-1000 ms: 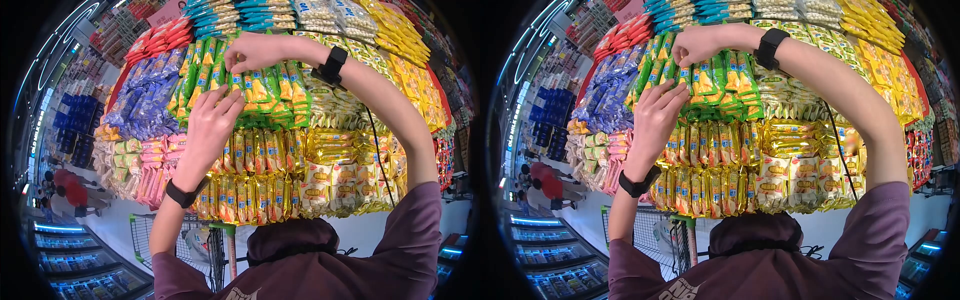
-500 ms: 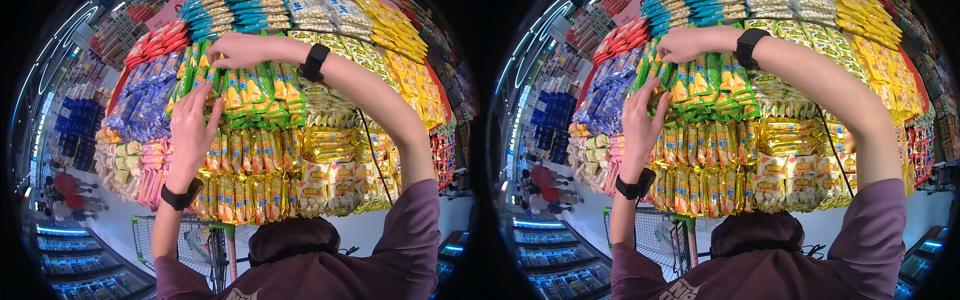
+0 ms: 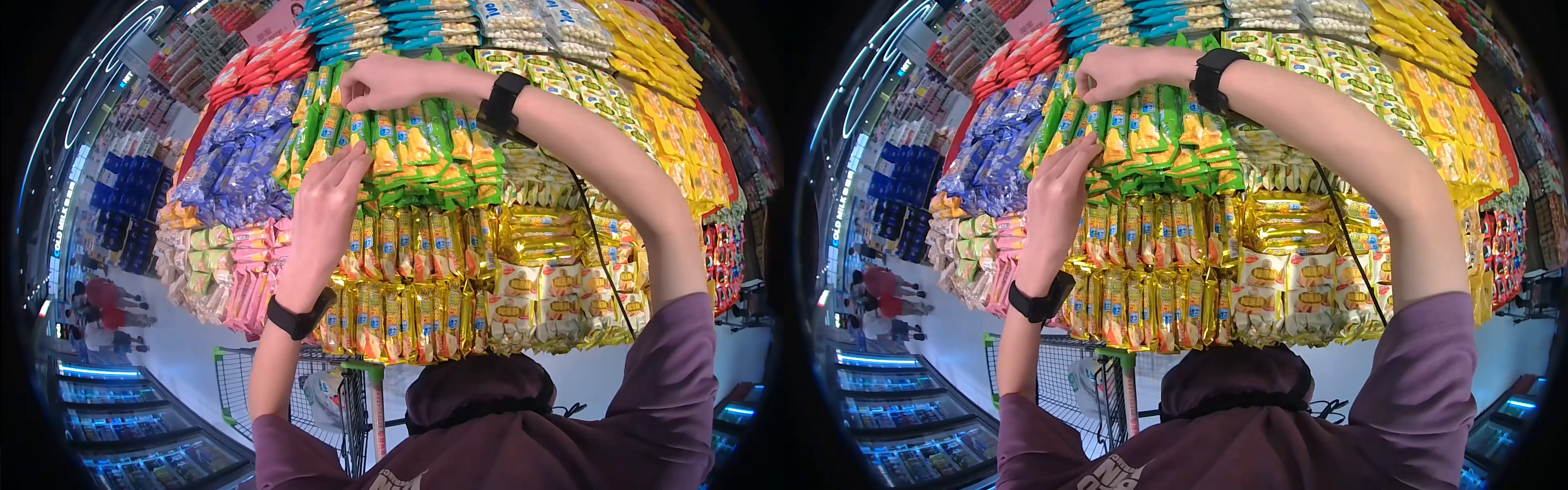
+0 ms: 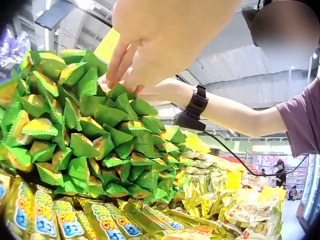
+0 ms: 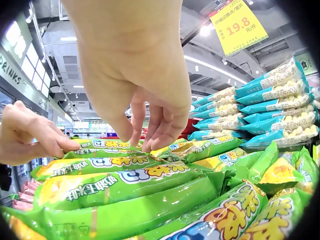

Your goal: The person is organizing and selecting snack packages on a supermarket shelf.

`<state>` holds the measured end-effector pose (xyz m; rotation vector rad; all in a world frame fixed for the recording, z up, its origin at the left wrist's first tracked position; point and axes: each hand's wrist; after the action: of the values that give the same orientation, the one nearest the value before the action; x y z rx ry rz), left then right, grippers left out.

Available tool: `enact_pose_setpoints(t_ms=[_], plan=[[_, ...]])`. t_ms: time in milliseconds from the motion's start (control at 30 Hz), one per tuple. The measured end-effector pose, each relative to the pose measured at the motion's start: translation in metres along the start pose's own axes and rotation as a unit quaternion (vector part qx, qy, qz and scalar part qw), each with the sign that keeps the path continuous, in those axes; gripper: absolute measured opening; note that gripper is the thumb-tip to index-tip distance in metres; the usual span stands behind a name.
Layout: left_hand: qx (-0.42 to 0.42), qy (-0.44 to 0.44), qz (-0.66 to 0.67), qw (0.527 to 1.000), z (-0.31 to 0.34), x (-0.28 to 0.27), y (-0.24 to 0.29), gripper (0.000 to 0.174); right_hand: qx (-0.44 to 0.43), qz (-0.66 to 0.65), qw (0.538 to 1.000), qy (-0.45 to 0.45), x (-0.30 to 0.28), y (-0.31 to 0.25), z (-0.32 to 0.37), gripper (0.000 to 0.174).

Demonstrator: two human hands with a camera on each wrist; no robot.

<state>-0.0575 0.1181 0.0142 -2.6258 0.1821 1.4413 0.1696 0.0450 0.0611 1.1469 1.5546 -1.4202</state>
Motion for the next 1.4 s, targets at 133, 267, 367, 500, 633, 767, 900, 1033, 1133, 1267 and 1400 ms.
enact_pose_setpoints(t_ms=[133,267,367,500,633,767,900,1033,1133,1267,1400], plan=[[-0.006,-0.029,0.008,1.0,-0.003,-0.005,-0.001,0.029,-0.034,0.025,0.999,0.002,0.001,0.002,0.0,0.025],[-0.022,-0.038,0.02,0.999,0.0,-0.004,-0.001,0.031,-0.03,0.017,0.999,0.002,0.005,0.003,0.0,0.024],[-0.021,-0.034,0.033,0.999,0.003,-0.001,-0.003,0.032,-0.02,0.007,1.0,-0.018,0.01,0.005,0.002,0.023],[-0.02,-0.027,0.039,0.999,-0.001,-0.003,0.0,0.028,-0.041,-0.004,0.999,-0.002,0.008,0.009,0.004,0.022],[-0.012,0.021,0.02,1.0,-0.005,-0.007,0.013,0.027,-0.03,0.022,0.999,0.023,-0.006,0.011,0.01,0.022],[0.018,0.017,-0.002,1.0,-0.004,-0.001,0.014,0.031,0.024,0.055,0.998,0.001,-0.012,0.008,0.021,0.02],[0.037,0.025,-0.015,0.999,-0.008,0.006,0.009,0.022,0.01,0.042,0.999,0.009,-0.009,0.014,0.026,0.017],[0.037,0.027,-0.019,0.999,-0.01,0.007,0.007,0.024,0.02,0.041,0.999,0.006,-0.006,0.017,0.025,0.017],[0.033,0.026,-0.026,0.999,-0.01,0.008,0.007,0.027,0.017,0.03,0.999,0.014,-0.008,0.018,0.025,0.015],[0.027,0.024,-0.028,0.999,-0.01,0.004,0.014,0.03,0.02,0.046,0.998,0.038,-0.032,0.025,0.035,0.014],[0.032,0.018,-0.014,0.999,-0.011,0.0,0.02,0.034,0.023,0.063,0.997,0.03,-0.046,0.035,0.05,0.014]])
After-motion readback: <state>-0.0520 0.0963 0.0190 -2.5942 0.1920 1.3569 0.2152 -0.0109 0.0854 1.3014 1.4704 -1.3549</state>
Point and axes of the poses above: each hand's wrist, its own z-axis away from the middle knuckle, its own x-axis out of the palm, y = z × x, and after that the axes turned 8 degrees about -y, right-handed
